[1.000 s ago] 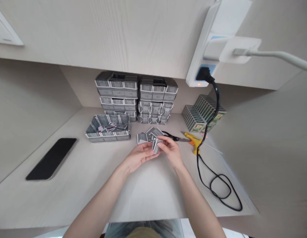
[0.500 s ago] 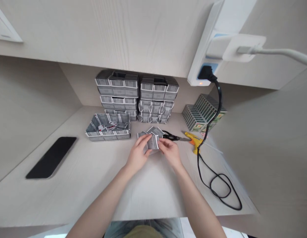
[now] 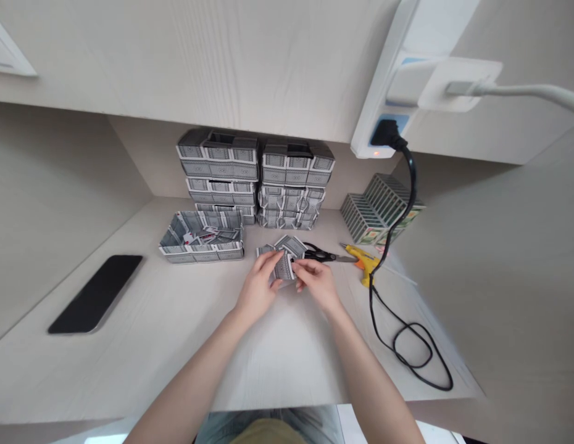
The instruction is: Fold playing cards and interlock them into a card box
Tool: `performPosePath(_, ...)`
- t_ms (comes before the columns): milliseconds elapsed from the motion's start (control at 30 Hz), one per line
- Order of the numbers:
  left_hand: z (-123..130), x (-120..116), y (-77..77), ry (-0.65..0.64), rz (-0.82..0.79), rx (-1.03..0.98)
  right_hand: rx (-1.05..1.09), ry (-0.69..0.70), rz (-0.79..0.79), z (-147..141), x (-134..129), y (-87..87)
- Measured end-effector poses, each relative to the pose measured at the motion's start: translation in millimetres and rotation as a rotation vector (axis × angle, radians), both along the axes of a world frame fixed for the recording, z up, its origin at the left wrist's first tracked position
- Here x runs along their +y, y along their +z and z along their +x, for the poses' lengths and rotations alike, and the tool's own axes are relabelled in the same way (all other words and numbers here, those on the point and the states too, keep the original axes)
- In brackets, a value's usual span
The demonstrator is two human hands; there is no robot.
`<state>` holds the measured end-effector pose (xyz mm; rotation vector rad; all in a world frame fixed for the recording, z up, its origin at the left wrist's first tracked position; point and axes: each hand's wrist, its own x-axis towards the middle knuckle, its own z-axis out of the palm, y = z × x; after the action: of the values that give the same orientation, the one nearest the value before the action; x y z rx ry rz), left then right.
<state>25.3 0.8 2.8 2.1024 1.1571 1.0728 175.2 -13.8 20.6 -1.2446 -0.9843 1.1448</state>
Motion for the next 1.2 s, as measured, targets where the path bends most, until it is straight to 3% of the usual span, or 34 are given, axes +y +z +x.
performPosePath(367, -0.7, 1.3, 1.1, -0.007, -0.002, 0.009, 0.095, 0.085, -0.084, -1.5, -1.2, 1.8)
performPosePath(1200, 3.3, -0.1, -4.0, -0.023, -0.033, -0.037, -0.045, -0.014, -0.035, -9.5, -2.8, -6.2)
